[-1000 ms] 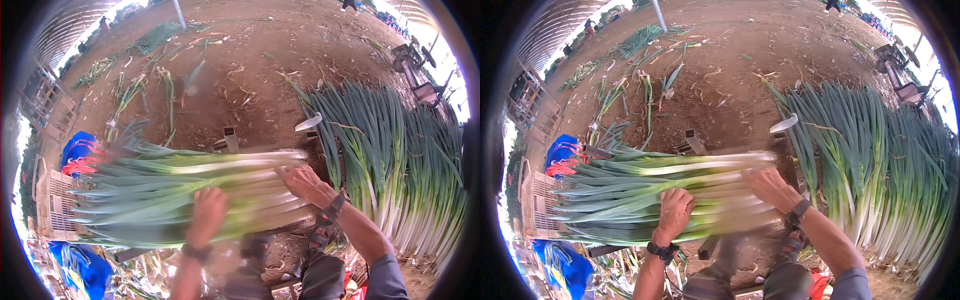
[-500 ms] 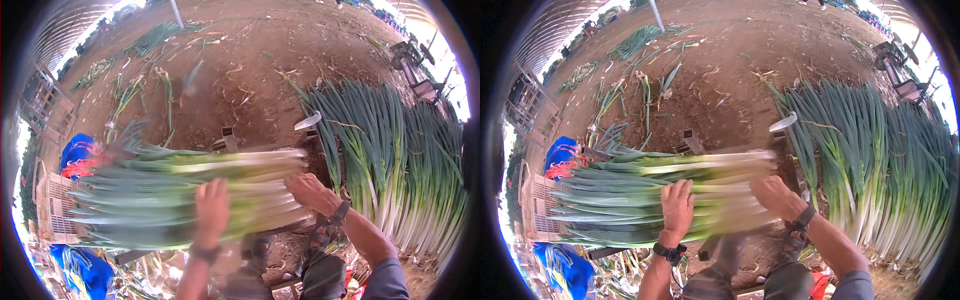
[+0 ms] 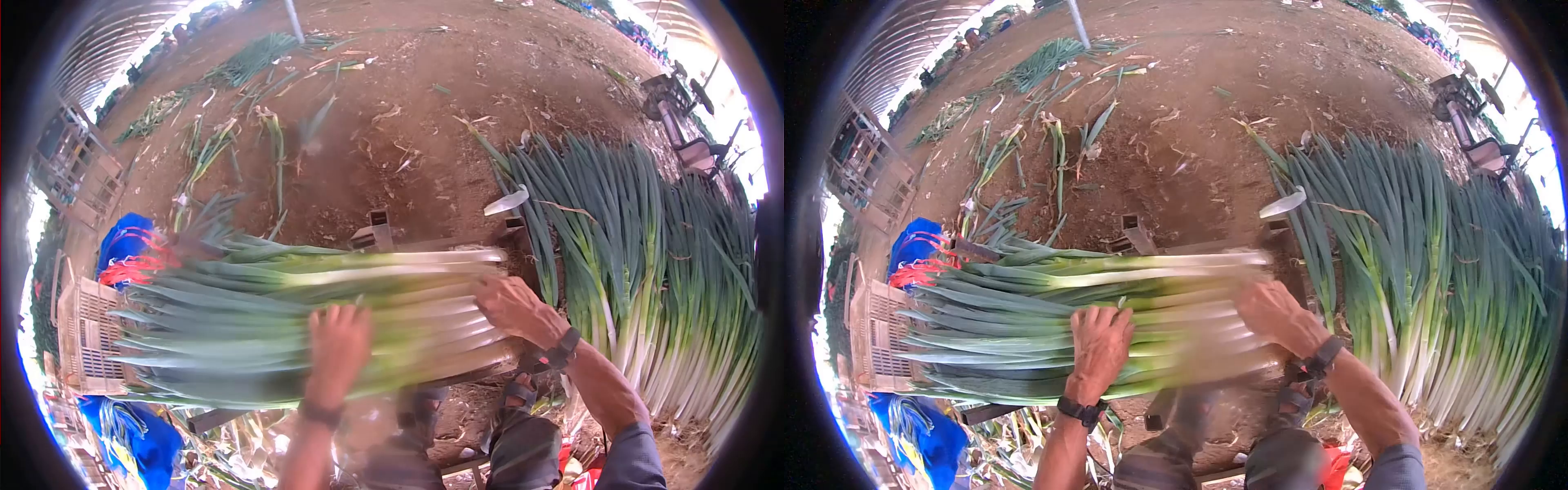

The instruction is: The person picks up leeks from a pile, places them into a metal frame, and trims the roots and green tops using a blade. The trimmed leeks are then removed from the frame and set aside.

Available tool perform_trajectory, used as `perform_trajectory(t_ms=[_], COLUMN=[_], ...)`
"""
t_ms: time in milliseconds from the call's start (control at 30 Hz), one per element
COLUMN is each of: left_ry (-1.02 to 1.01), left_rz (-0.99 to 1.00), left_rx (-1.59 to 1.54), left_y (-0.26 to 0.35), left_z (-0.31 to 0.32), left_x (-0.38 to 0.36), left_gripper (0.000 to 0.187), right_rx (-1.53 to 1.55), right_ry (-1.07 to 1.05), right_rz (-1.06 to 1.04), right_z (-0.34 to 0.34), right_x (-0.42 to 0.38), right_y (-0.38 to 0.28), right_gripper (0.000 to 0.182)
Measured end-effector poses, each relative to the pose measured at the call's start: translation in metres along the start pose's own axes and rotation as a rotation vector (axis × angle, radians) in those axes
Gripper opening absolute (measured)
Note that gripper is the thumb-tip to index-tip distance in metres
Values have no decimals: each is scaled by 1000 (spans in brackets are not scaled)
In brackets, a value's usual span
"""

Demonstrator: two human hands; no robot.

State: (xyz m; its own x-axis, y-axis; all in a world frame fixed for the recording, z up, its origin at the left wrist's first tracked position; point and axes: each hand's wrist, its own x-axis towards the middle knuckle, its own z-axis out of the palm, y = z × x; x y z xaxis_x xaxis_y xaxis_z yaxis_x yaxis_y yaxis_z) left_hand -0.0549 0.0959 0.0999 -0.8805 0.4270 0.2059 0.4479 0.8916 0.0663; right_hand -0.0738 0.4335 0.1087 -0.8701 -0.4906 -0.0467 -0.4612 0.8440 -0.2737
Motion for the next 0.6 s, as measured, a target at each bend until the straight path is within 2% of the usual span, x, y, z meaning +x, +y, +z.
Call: perform_trajectory(t_ms=[33,67,167,300,433,600], left_ry=[-3,1,34,126,160,143], left_rz=[-1,-4,-13,-88,-215,-272], left_rx=[11,8,-29,-183,-287,-162], left_y=[-1,-2,0,1,2,2], left_z=[1,0,-3,-2,-5,0], left_x=[0,0,2,6,15,19], left_gripper=[22,22,26,38,50,51], right_rx=[5,130,-235,-177,-309,-357], right_ry=[98,99,186,-30,-59,-63], right_rz=[-18,123,116,178,151,128], right_z=[-4,-6,18,36,19,31], right_x=[7,15,24,36,30,22], right_y=[-2,-8,-6,2,3,22], right_gripper=[15,22,29,25,25,28])
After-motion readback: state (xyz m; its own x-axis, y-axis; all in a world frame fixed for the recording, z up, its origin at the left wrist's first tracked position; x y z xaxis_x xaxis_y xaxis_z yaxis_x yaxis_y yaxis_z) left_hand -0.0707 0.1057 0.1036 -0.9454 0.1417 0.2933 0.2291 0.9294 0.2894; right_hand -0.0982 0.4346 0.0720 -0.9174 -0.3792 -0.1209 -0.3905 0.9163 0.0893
